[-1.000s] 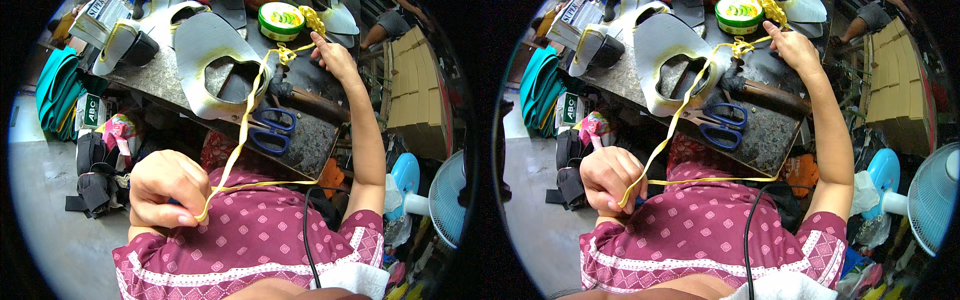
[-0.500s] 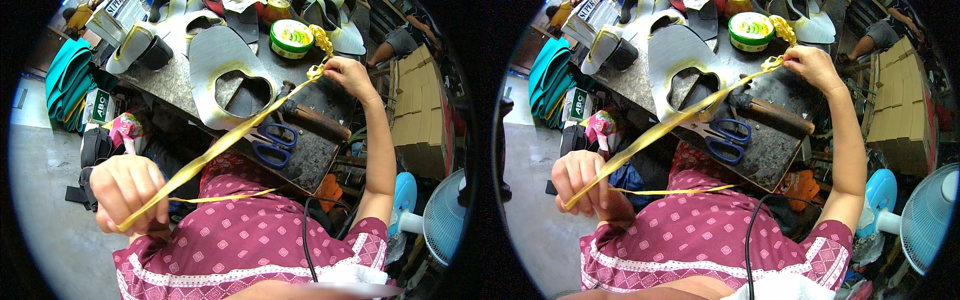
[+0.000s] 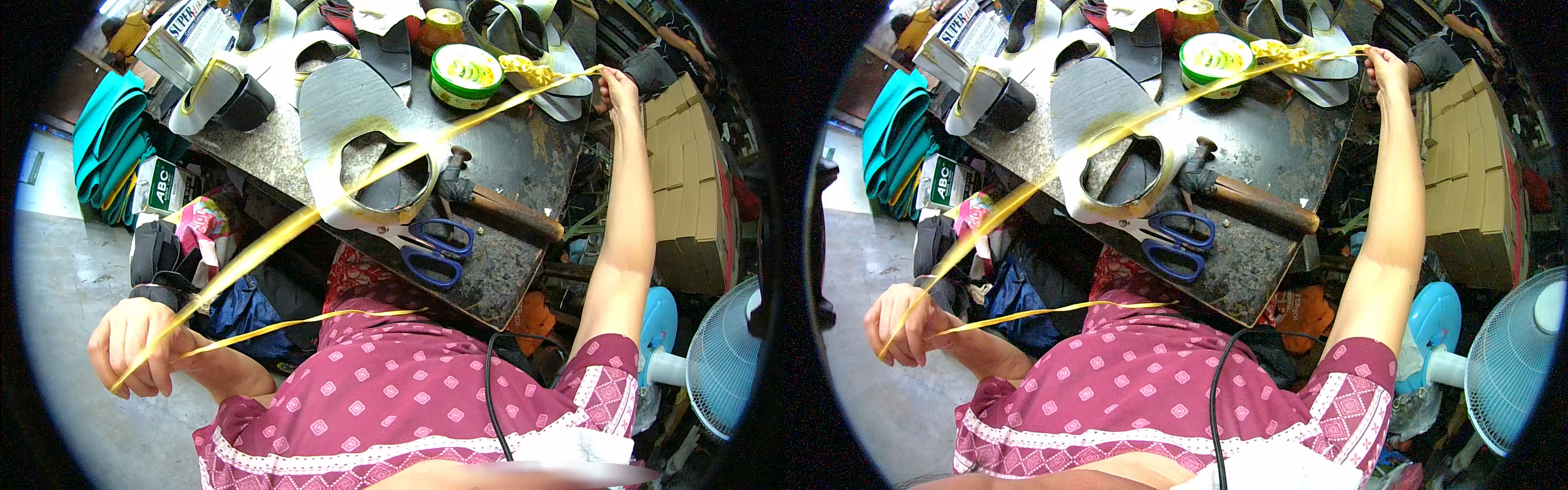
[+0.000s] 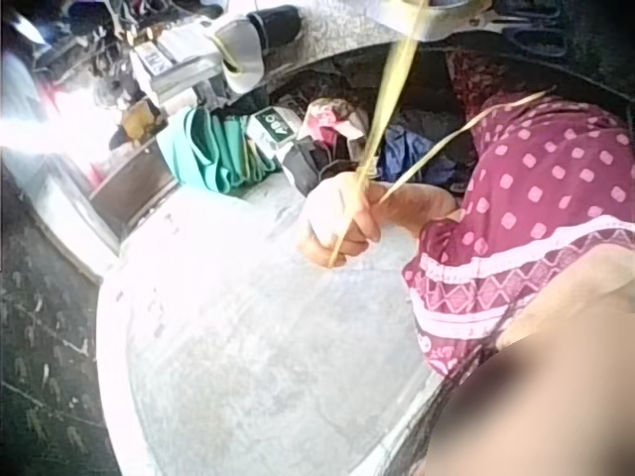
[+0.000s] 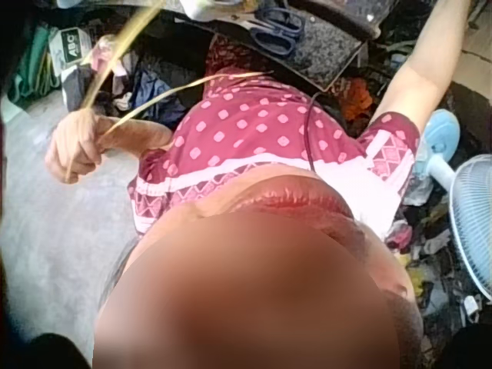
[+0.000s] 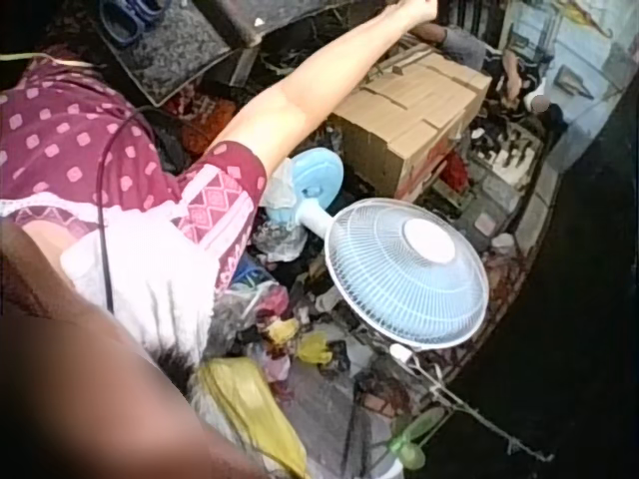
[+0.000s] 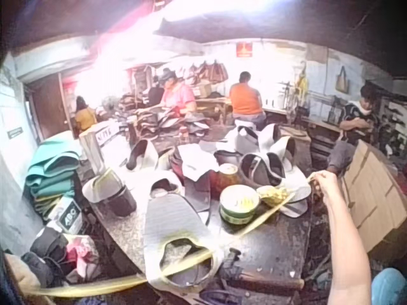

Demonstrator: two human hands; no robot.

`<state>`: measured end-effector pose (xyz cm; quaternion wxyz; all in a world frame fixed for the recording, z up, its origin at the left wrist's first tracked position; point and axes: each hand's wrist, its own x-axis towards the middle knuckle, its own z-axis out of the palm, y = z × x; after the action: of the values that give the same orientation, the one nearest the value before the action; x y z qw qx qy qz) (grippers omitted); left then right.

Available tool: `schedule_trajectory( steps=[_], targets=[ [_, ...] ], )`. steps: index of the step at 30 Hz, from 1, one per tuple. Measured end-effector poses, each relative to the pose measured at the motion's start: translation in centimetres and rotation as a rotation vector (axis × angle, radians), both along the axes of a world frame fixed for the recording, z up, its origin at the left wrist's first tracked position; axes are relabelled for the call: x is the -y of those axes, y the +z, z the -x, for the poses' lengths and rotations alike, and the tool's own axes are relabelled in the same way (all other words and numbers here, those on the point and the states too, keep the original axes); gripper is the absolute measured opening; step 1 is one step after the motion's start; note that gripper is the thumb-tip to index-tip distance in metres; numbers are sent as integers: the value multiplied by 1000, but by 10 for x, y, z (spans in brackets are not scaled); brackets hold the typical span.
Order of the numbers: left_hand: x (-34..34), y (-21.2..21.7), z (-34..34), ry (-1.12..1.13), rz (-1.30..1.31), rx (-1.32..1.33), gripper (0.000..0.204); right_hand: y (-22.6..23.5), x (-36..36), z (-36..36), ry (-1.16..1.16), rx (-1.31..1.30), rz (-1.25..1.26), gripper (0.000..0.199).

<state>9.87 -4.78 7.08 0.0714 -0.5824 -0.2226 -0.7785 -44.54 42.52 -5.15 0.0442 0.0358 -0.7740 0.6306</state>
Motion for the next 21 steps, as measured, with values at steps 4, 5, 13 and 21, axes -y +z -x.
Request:
schedule_trajectory(
  steps=[4, 5, 13, 21],
  targets=[
    [9, -1, -2, -43, 170, -134, 10, -9, 8, 35, 9, 71, -66, 14],
    [10, -1, -1, -74, 176, -174, 10, -11, 9, 43, 21, 112, -58, 15],
    [-9, 2, 22, -324, 431, 46, 12, 3, -8, 33, -170, 317, 136, 30],
    [-45, -1, 43, -98, 539, 289, 21, 97, 92, -177, 508, -484, -266, 35]
  ],
)
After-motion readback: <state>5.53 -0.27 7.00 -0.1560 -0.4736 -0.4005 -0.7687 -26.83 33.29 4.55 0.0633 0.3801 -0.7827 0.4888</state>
